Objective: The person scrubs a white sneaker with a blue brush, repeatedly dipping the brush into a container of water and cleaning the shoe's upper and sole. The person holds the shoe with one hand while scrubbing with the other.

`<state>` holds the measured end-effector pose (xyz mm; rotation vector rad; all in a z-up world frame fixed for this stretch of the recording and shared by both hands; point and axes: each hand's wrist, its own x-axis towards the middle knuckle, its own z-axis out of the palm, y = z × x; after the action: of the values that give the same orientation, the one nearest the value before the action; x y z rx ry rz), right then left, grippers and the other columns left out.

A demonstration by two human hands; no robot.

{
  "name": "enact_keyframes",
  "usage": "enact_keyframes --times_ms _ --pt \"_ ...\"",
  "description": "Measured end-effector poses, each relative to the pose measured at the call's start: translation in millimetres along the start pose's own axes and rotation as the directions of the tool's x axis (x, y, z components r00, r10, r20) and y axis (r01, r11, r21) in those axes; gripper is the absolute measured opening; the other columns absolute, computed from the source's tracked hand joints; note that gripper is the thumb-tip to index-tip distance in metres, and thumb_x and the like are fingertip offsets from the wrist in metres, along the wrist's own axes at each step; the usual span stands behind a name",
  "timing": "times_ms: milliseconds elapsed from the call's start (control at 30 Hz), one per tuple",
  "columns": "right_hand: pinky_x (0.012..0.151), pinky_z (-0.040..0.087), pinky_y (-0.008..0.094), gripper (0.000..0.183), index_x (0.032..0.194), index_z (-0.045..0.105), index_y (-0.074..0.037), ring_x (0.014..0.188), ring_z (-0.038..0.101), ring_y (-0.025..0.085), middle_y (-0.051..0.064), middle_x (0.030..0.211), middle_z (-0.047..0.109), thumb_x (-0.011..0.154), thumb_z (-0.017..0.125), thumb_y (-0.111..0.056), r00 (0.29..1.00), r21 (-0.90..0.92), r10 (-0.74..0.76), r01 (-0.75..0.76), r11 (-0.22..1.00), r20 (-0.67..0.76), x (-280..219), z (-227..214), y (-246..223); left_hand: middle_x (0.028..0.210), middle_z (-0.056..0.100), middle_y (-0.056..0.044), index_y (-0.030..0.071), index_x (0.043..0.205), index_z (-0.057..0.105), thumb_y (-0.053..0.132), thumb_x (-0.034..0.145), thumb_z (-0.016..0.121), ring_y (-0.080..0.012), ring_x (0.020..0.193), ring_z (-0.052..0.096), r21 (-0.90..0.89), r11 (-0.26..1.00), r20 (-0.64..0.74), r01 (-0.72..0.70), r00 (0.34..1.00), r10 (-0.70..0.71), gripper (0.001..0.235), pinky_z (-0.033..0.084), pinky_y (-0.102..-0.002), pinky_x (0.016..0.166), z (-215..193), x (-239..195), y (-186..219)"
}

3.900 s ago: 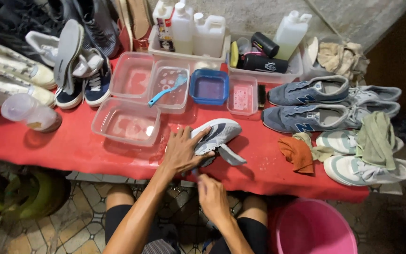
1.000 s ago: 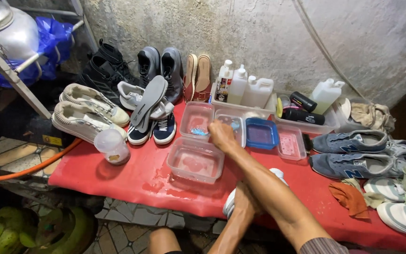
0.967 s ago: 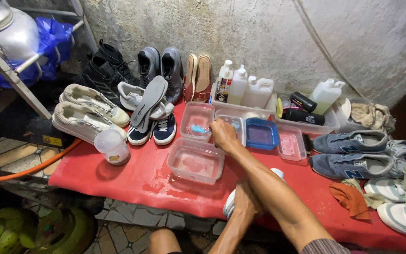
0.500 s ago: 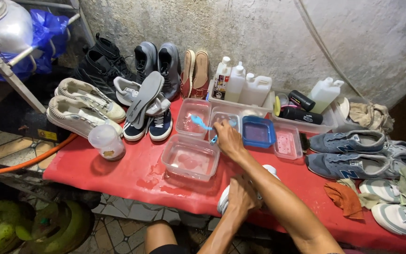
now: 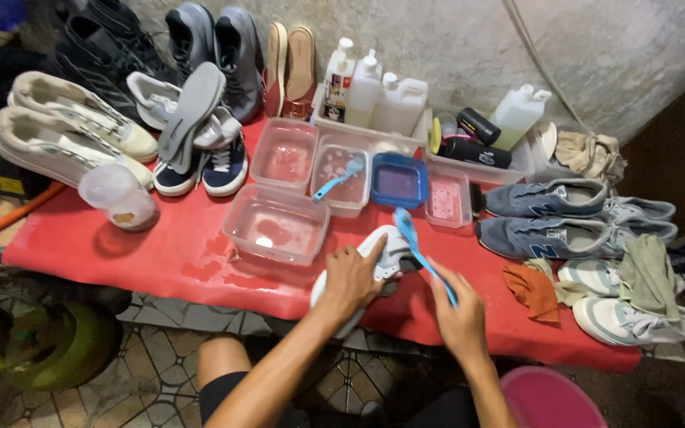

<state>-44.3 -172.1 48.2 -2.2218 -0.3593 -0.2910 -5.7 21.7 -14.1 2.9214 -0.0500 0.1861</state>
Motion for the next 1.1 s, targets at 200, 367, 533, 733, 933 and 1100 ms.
enact_keyframes --times_ms 200,367,533,733,933,1100 --pt "0.093 0.055 0.043 0.031 0.125 0.078 -0.028 0.102 0.073 0.029 0.009 0.104 0.078 0.098 0.061 -0.027 0.971 -0.1 0.214 -0.224 0.969 -0.106 -95.7 2.6 53.0 0.096 0.066 -0.02 0.042 0.16 0.028 0.067 0.087 0.052 -0.0436 0.088 0.072 -0.006 0.997 0.139 -0.082 0.987 0.082 0.081 0.048 -0.052 0.075 -9.4 11.0 -16.7" --pt "0.072 0.061 0.042 0.03 0.124 0.076 -0.03 0.086 0.074 0.03 0.006 0.087 0.072 0.1 0.059 -0.027 0.987 -0.221 0.155 -0.159 0.962 -0.035 -91.3 19.8 53.4 0.095 0.063 -0.018 0.042 0.159 0.032 0.081 0.087 0.04 -0.0447 0.085 0.073 -0.067 0.99 0.165 -0.124 0.977 0.134 0.082 0.052 -0.052 0.07 -29.1 2.3 -15.0" --pt "0.064 0.064 0.051 0.036 0.128 0.065 -0.025 0.077 0.074 0.037 0.005 0.103 0.061 0.097 0.05 -0.019 0.98 -0.494 0.086 0.014 0.869 0.178 -54.0 38.0 62.6 0.098 0.061 -0.015 0.048 0.162 0.012 0.077 0.085 0.046 -0.0393 0.088 0.074 0.128 0.928 0.218 -0.35 0.923 0.318 0.089 0.049 -0.055 0.088 -17.4 7.3 -22.6" --pt "0.061 0.062 0.057 0.044 0.133 0.06 -0.012 0.074 0.074 0.045 0.015 0.102 0.061 0.091 0.054 -0.005 0.921 -0.486 0.046 0.161 0.859 0.386 -29.1 72.2 93.6 0.108 0.055 -0.014 0.046 0.162 0.018 0.081 0.084 0.048 -0.0401 0.092 0.07 0.004 0.948 0.24 -0.317 0.921 0.307 0.091 0.057 -0.051 0.074 -9.0 8.4 -23.9" --pt "0.06 0.062 0.06 0.043 0.137 0.057 -0.015 0.07 0.073 0.046 0.015 0.095 0.058 0.097 0.048 -0.004 0.947 -0.629 0.123 0.097 0.772 0.297 -20.4 52.9 43.5 0.105 0.061 -0.018 0.049 0.16 0.022 0.079 0.083 0.043 -0.0468 0.086 0.073 -0.104 0.945 0.198 -0.31 0.925 0.325 0.086 0.057 -0.053 0.074 -36.8 8.8 -30.9" --pt "0.062 0.061 0.061 0.036 0.131 0.061 -0.018 0.073 0.074 0.047 0.014 0.087 0.063 0.098 0.048 -0.016 0.896 -0.546 0.224 0.025 0.838 0.384 -30.8 68.9 53.4 0.107 0.062 -0.017 0.053 0.159 0.022 0.083 0.083 0.037 -0.0468 0.086 0.073 -0.106 0.952 0.208 -0.288 0.929 0.305 0.083 0.057 -0.052 0.074 -29.7 13.7 -35.2"
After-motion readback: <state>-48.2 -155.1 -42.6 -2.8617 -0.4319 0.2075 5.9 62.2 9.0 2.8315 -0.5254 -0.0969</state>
